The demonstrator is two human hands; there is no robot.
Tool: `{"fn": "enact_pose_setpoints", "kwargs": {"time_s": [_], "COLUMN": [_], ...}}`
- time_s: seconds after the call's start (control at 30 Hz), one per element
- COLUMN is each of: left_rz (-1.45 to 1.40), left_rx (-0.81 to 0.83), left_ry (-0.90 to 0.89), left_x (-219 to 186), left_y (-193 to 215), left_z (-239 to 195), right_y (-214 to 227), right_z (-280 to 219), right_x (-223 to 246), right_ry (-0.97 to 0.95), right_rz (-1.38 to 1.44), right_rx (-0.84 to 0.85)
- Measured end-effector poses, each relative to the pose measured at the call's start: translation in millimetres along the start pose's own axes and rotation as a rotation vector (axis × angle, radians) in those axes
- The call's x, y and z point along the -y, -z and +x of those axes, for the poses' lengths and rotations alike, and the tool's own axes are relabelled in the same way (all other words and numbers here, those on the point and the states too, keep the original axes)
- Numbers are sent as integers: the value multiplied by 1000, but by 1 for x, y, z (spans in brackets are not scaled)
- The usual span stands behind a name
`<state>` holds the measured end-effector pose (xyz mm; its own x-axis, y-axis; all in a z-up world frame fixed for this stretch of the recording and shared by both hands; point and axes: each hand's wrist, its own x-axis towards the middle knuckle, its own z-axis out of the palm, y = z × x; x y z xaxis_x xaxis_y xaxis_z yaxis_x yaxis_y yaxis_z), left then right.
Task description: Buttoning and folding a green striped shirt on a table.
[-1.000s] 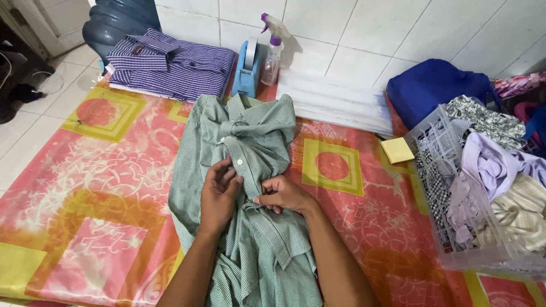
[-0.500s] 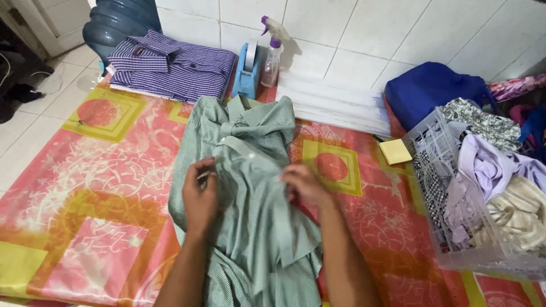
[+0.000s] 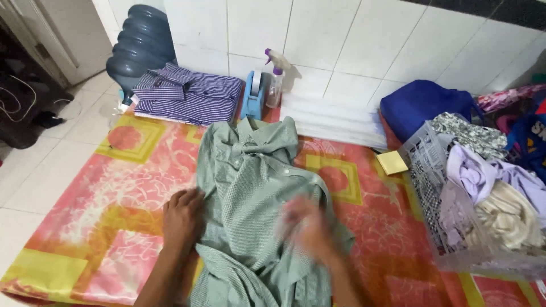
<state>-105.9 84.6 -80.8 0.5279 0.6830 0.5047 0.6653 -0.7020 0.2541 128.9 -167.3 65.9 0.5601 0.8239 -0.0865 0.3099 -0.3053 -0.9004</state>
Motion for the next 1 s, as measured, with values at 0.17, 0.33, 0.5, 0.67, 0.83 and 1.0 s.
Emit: {"fn": "enact_pose_setpoints", "kwargs": {"time_s": [0.17, 0.33, 0.5, 0.67, 0.83, 1.0], "left_rz": [-428, -223, -1321, -1312, -976, 33], "left_rx": [62, 28, -280, -143, 62, 72], "left_ry": [374, 525, 872, 690, 460, -167], "left_x": [4, 120, 125, 38, 9, 75], "left_y": [53, 79, 190, 269, 238, 94], "left_z": [8, -3, 1, 1, -10, -53], "right_y": [-59, -14, 106, 145, 65, 21], "right_z": [-62, -60, -59, -68, -81, -40], "right_x": [-25, -82, -81, 12, 23, -100], "right_ry": [575, 773, 401, 571, 344, 317], "right_rz": [-603, -729, -699, -866, -505, -998], "right_rx": [189, 164, -34, -701, -380, -269]}}
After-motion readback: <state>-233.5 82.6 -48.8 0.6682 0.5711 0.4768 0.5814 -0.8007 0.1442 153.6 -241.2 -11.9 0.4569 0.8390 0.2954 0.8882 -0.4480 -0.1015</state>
